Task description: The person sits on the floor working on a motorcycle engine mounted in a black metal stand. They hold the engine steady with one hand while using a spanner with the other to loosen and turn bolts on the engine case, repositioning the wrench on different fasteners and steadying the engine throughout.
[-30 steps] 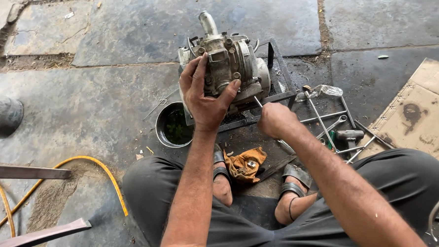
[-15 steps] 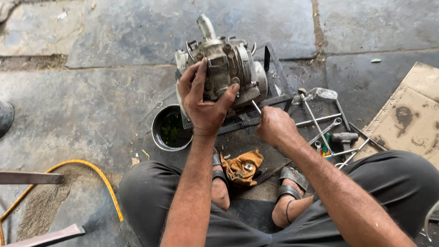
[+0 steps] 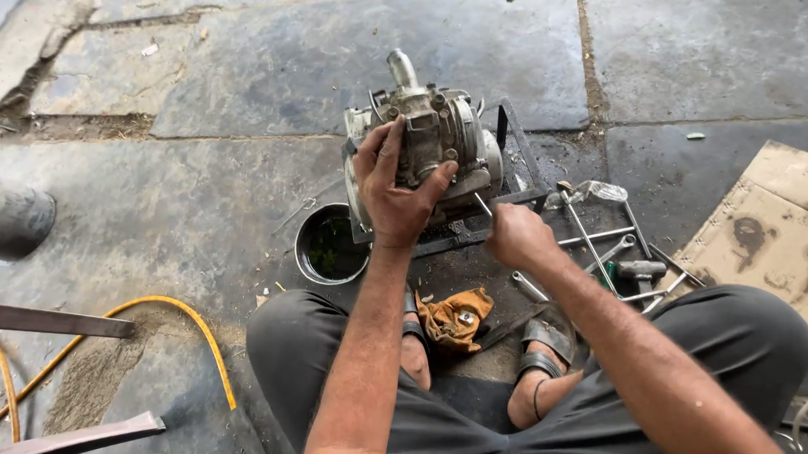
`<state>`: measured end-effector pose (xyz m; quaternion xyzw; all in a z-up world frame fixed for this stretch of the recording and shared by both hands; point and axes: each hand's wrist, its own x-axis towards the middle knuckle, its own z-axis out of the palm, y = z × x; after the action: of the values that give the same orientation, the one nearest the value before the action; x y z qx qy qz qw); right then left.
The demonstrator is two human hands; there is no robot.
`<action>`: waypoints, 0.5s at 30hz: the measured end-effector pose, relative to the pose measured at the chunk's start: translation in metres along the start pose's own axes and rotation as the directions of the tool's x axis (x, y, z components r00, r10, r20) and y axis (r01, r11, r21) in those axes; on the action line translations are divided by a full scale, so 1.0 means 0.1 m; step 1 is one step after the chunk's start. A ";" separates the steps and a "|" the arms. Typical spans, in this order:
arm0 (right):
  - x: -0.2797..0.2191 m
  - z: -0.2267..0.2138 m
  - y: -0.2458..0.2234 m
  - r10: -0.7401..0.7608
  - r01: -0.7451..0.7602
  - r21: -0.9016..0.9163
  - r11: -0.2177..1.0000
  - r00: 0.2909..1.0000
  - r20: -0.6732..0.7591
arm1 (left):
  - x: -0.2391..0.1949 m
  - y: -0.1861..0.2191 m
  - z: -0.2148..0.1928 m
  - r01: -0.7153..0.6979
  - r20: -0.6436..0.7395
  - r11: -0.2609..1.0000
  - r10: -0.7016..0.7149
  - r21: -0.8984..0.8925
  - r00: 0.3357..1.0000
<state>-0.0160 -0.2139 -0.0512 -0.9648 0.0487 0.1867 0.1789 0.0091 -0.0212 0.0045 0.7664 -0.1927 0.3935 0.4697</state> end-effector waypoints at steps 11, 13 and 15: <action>-0.18 -0.36 0.05 0.051 -0.058 0.071 0.996 0.994 0.096 | 0.05 -0.26 -0.41 0.182 0.108 0.967 -0.165 -0.179 0.980; -0.21 -0.24 0.22 0.028 -0.027 -0.012 1.000 0.999 0.039 | 0.04 -0.26 -0.48 0.229 0.080 0.965 -0.220 -0.130 0.972; -0.29 -0.20 0.38 0.054 -0.045 0.245 0.968 0.998 -0.030 | 0.09 -0.22 -0.48 0.332 0.014 0.898 -0.343 -0.290 0.939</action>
<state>-0.0422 -0.2559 -0.0349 -0.9371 0.0988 0.1661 0.2906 0.0094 0.0326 0.0112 0.7042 -0.1031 0.2882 0.6407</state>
